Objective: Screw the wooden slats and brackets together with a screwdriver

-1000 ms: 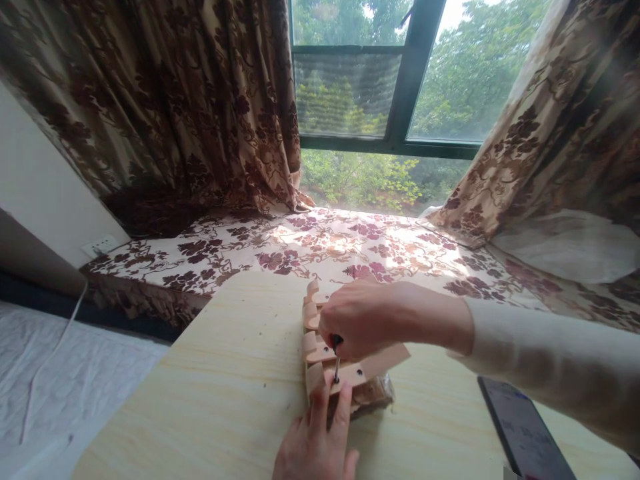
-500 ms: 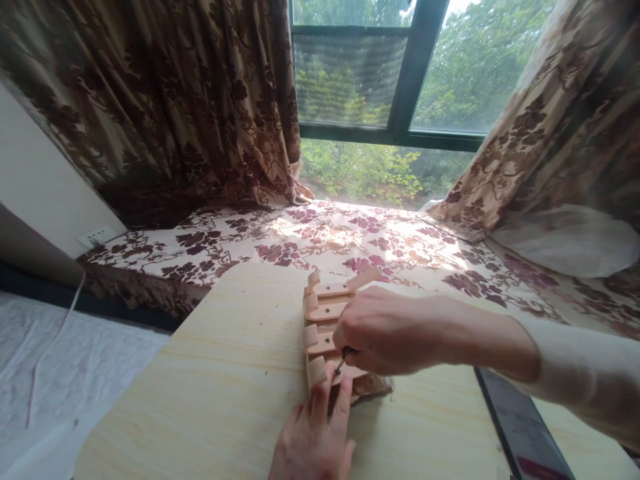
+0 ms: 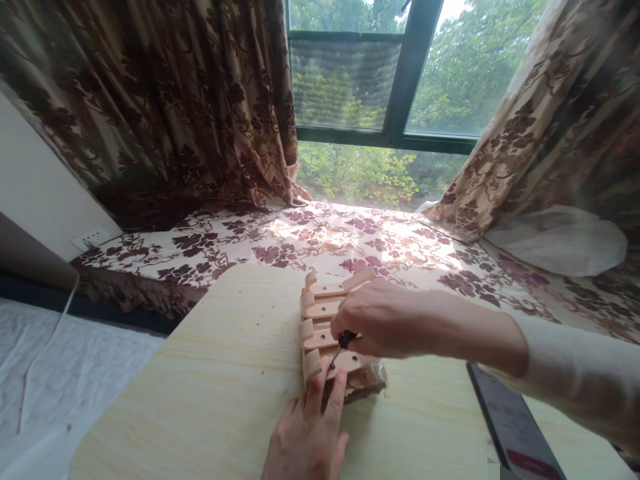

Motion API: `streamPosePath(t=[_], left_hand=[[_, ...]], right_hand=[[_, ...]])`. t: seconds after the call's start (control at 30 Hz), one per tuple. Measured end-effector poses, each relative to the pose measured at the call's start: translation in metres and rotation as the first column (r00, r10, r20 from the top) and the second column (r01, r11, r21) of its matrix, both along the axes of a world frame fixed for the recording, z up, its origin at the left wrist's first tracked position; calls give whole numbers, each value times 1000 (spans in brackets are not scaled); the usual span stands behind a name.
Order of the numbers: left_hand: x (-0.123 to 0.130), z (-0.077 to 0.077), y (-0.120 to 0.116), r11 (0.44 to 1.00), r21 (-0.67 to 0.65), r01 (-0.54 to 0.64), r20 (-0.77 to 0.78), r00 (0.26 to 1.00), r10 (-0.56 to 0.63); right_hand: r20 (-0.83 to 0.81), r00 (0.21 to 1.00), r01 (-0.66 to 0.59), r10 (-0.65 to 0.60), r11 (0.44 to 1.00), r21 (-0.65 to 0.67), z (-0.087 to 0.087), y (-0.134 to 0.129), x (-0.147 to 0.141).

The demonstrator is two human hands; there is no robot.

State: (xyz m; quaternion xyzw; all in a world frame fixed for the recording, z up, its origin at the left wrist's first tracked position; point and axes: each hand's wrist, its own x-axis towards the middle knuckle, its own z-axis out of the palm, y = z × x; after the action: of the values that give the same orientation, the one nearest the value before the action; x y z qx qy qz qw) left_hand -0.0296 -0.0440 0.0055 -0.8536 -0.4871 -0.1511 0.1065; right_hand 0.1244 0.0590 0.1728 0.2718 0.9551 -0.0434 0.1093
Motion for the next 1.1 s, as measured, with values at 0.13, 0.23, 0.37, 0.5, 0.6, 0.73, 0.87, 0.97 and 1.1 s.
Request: streamPosePath(t=[0.13,0.23,0.37,0.5,0.6,0.73,0.87,0.97,1.1], left_hand=[[-2,-3,2,999,15,36,4,999,-37],[-11,0,9,995,31,94,22,995,-95],[-34,12,26,990,-53,131,73,989,-127],[-45,22,34,979,-193,63,204,979,-23],[-38,28,32,942,-334,25,414,902,123],[-24,38,35,890,-456,13,559,782,275],[-15,40,49,898,-435,-63,570,753,329],[-12,37,58,898,-428,-98,595,717,362],[-12,37,57,928,-364,-84,630,712,312]], right_hand=[[2,1000,8,-7,994,-105,6,31,-15],[19,1000,22,-18,974,-227,3,45,-23],[-48,995,80,-91,978,-193,-3,40,-18],[-143,984,97,-106,993,-66,-7,22,-6],[-155,986,65,-63,998,4,-8,14,-2],[-113,994,17,-12,999,43,-9,11,-3],[-90,995,-23,31,996,88,-13,10,-3],[-88,995,-29,37,996,89,-19,9,2],[-96,995,18,-11,997,75,-28,7,13]])
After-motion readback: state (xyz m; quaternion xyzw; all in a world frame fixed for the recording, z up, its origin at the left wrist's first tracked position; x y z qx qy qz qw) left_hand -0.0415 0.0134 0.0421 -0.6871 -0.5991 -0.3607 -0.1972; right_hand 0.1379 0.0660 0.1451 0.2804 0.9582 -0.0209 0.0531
